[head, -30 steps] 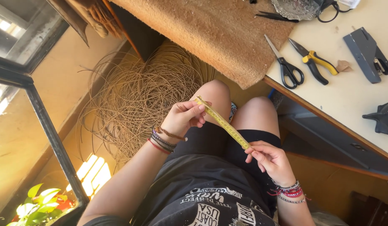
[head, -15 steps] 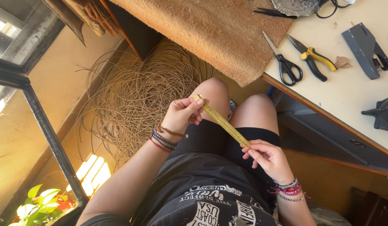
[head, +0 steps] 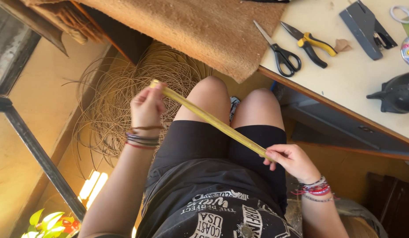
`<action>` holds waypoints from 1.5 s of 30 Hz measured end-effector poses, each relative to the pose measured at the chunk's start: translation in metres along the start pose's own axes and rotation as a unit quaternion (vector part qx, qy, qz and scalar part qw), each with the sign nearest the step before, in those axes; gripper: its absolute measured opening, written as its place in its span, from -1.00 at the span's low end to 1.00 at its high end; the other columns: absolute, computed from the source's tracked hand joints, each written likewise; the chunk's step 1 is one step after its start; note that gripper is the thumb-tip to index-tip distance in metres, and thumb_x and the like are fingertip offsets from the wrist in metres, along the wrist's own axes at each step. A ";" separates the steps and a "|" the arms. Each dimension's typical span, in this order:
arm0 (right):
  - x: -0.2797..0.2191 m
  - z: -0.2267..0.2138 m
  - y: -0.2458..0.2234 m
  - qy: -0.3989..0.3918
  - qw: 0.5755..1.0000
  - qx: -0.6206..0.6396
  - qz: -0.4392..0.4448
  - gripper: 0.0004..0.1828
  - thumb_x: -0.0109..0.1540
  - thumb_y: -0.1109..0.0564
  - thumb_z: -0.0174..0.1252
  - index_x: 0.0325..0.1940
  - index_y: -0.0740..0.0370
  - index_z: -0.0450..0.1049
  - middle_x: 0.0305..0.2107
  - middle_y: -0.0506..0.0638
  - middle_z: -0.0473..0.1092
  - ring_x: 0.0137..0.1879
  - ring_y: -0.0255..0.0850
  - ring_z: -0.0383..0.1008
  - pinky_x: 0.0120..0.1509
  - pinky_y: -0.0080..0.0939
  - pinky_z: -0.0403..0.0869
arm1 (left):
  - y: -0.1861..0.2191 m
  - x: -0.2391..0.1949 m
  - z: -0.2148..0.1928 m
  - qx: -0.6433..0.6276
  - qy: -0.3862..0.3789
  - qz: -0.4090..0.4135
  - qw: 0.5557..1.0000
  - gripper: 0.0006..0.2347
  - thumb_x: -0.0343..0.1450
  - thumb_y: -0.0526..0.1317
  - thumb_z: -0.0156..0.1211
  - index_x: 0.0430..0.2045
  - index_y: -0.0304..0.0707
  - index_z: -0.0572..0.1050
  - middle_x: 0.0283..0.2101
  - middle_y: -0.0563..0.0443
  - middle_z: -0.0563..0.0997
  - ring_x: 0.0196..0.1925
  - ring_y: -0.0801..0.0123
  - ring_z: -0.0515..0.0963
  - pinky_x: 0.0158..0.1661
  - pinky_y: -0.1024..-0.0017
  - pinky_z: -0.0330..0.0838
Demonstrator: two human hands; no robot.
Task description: Measuring and cutting thin wicker strips using a tape measure and scissors at a desk.
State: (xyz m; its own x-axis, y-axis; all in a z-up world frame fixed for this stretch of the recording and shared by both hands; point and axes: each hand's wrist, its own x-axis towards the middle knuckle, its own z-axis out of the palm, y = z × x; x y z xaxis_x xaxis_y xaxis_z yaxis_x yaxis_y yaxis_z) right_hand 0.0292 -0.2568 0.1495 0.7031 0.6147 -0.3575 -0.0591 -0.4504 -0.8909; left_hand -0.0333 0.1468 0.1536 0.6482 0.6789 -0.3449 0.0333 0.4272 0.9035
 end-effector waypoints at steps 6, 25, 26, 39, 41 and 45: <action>-0.005 -0.006 -0.016 -0.016 0.999 -0.017 0.025 -0.74 0.25 0.17 0.17 -0.43 0.29 0.70 -0.66 0.11 0.63 -0.60 -0.25 0.63 -0.41 -0.32 0.54 | 0.005 0.013 -0.026 0.017 0.008 0.018 1.000 -0.86 0.53 -0.22 0.20 -0.28 -0.31 0.62 -0.58 0.09 0.54 -0.73 0.74 0.33 -0.67 0.77 0.28; 0.034 0.045 -0.082 -0.073 0.995 -0.062 -0.028 -0.85 0.24 0.16 0.20 -0.32 0.16 0.68 -0.65 0.00 0.61 -0.61 -0.32 0.61 -0.44 -0.31 0.60 | -0.036 -0.073 0.046 0.495 -0.410 0.398 0.655 -0.71 0.45 0.18 0.04 -0.48 0.10 0.53 0.04 0.18 0.55 0.43 -0.01 0.27 0.30 -0.31 -0.01; 0.033 0.043 -0.079 -0.071 0.996 -0.055 -0.020 -0.84 0.25 0.16 0.20 -0.32 0.16 0.69 -0.64 0.01 0.62 -0.59 -0.32 0.62 -0.42 -0.30 0.61 | -0.029 -0.071 0.045 0.519 -0.399 0.408 0.637 -0.71 0.44 0.18 0.03 -0.48 0.10 0.54 0.04 0.15 0.57 0.41 -0.03 0.29 0.28 -0.31 0.03; -0.043 -0.045 -0.023 0.011 0.995 -0.032 0.097 -0.80 0.21 0.22 0.19 -0.34 0.35 0.71 -0.69 0.16 0.63 -0.64 -0.22 0.59 -0.42 -0.23 0.58 | 0.012 -0.005 -0.041 0.701 -0.297 0.209 0.614 -0.69 0.46 0.25 0.02 -0.36 0.23 0.63 0.20 0.32 0.51 0.51 0.07 0.20 0.38 -0.26 -0.14; -0.039 -0.038 -0.037 -0.004 0.994 -0.068 0.086 -0.82 0.19 0.21 0.22 -0.31 0.32 0.71 -0.68 0.14 0.63 -0.64 -0.22 0.60 -0.42 -0.24 0.59 | 0.008 -0.012 -0.038 0.787 -0.288 0.153 0.524 -0.68 0.46 0.30 -0.10 -0.13 0.45 0.57 0.30 0.34 0.43 0.50 0.09 0.22 0.39 -0.28 -0.23; -0.019 -0.011 -0.063 -0.048 0.994 -0.084 0.054 -0.83 0.19 0.22 0.21 -0.33 0.29 0.71 -0.69 0.09 0.61 -0.67 -0.25 0.55 -0.47 -0.30 0.56 | 0.006 -0.071 0.030 0.626 -0.320 0.441 0.558 -0.85 0.42 0.00 0.18 -0.38 0.11 0.66 -0.07 0.13 0.67 0.21 -0.01 0.52 0.12 -0.10 0.32</action>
State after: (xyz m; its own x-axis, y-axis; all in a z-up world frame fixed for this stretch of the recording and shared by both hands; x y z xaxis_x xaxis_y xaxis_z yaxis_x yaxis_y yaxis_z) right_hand 0.0276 -0.2473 0.2157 0.6280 0.6121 -0.4806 -0.0058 -0.6138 -0.7894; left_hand -0.0567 0.0832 0.1907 0.9579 -0.2280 0.1743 -0.2679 -0.9283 0.2580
